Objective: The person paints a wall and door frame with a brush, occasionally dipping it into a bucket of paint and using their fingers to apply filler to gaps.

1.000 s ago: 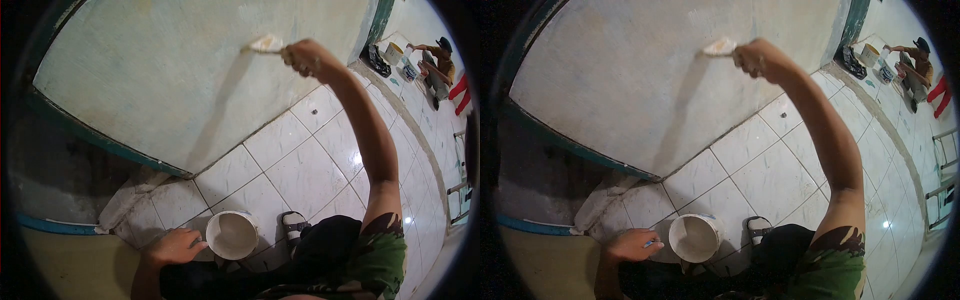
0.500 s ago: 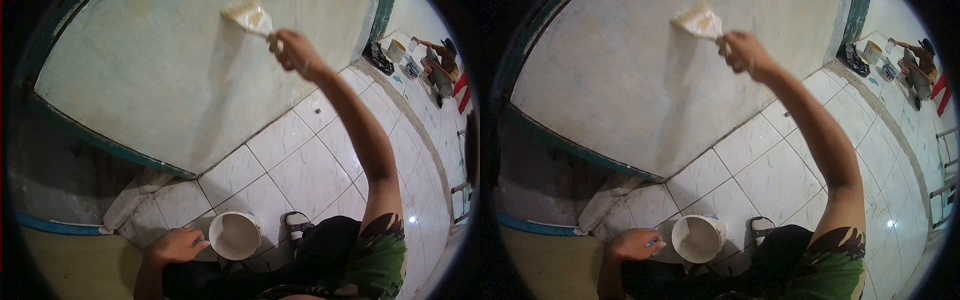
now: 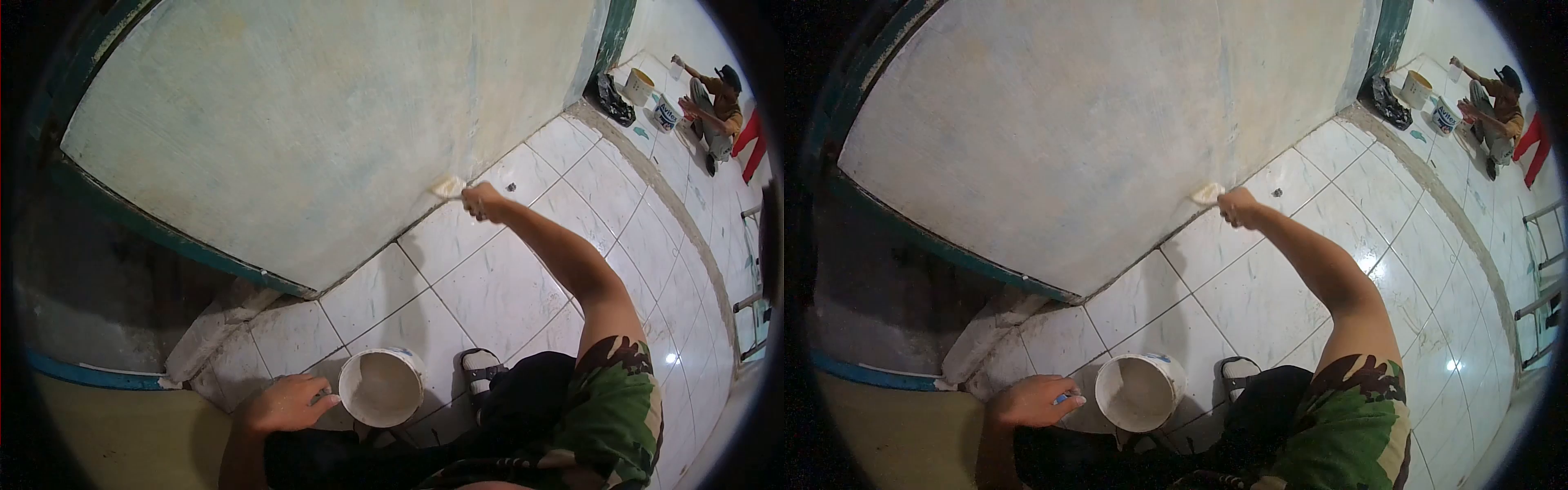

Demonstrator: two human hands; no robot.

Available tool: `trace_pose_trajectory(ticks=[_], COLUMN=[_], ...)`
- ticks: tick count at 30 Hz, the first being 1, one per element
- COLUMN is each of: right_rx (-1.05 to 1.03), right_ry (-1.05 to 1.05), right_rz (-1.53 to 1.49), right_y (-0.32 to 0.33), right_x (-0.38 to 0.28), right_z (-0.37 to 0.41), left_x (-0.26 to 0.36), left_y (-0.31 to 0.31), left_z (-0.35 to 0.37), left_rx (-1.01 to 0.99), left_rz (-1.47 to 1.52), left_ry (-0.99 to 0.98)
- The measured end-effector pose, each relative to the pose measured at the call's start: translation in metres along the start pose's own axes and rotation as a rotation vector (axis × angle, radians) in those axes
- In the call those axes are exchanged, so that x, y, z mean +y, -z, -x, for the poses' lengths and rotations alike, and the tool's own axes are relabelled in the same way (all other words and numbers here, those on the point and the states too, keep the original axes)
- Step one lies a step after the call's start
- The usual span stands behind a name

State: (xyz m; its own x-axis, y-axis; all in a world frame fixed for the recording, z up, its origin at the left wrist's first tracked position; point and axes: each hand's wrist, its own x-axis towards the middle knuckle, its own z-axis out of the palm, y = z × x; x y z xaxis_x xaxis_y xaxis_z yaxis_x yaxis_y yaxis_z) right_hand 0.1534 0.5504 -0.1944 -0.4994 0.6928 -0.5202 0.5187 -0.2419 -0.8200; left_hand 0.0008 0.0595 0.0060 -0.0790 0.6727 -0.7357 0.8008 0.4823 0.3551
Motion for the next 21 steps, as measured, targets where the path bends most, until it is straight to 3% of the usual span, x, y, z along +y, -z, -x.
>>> trace_pose_trajectory(ticks=[3, 5, 8, 13, 17, 18, 19, 21], right_rx=[-0.128, -0.037, 0.042, 0.186, 0.262, 0.244, 0.243, 0.035], right_ry=[0.093, 0.289, 0.365, 0.552, 0.832, 0.626, 0.619, 0.824], right_rz=[-0.162, 0.051, 0.095, 0.094, 0.259, 0.036, 0.033, -0.32], right_y=[0.038, 0.049, 0.07, 0.079, 0.089, 0.089, 0.09, 0.095], right_x=[-0.055, -0.107, -0.17, -0.225, -0.25, -0.27, -0.27, -0.272], right_z=[-0.013, 0.023, 0.083, 0.137, 0.169, 0.187, 0.182, 0.169], left_x=[-0.001, -0.003, -0.002, -0.005, -0.006, -0.006, -0.006, -0.007], left_y=[-0.002, -0.002, -0.001, -0.001, -0.001, 0.0, 0.0, -0.001], left_z=[-0.001, -0.002, -0.005, -0.012, -0.015, -0.016, -0.017, -0.018], left_rx=[0.009, 0.014, -0.017, 0.015, 0.024, 0.023, 0.022, 0.021], left_rz=[0.004, 0.002, 0.029, 0.026, 0.035, 0.027, 0.02, 0.029], left_ry=[-0.004, -0.001, 0.01, -0.033, -0.022, -0.035, -0.047, -0.048])
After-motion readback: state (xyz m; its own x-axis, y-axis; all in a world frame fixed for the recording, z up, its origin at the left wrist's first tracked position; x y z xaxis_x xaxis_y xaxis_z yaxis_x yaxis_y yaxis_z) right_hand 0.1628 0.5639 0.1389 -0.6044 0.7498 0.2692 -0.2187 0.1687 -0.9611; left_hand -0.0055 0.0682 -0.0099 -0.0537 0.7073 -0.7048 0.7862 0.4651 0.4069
